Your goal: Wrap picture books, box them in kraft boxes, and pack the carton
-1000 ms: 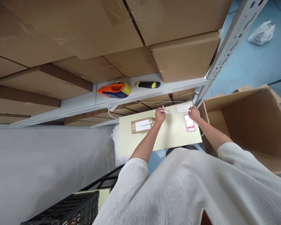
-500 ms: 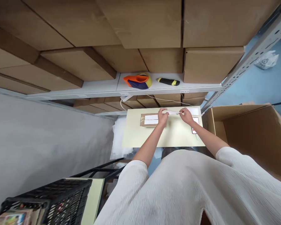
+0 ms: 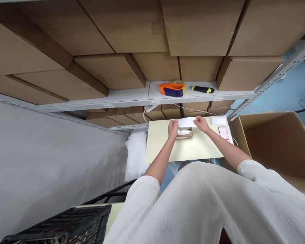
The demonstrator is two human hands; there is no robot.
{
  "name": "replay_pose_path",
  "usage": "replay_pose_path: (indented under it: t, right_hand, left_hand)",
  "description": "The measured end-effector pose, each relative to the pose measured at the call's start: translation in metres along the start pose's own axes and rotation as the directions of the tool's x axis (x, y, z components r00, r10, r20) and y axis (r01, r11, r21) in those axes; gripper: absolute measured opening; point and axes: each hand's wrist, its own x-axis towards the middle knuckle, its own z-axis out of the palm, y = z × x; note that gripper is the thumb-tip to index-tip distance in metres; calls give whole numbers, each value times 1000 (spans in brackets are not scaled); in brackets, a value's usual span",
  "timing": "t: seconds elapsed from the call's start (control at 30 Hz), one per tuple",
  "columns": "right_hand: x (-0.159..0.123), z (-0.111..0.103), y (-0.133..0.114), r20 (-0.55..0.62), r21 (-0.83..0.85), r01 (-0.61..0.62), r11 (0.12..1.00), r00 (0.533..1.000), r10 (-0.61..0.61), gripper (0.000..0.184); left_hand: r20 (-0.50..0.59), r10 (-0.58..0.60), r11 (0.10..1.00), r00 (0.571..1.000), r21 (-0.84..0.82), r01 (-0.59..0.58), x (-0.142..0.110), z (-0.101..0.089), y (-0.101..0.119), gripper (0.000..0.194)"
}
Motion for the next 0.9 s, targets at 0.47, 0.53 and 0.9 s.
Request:
replay_pose_path:
  t: [0.47,0.53,0.9]
  right_hand:
    - [-24,56,12,-113,-240,-155,958,985,131,44]
    - [-25,59,13,-128,-287,-167,943,983,136,46]
    - [-27,72,28,-77,-507,-53,861,997,16,47]
  left_hand:
    - [73,-1,996,997,89,-6,14,-48,-46,27]
    - [83,28,992,996,117,-38,13,-50,-52,30]
    - [206,155,926,966,311,-215,11,-52,-76,38]
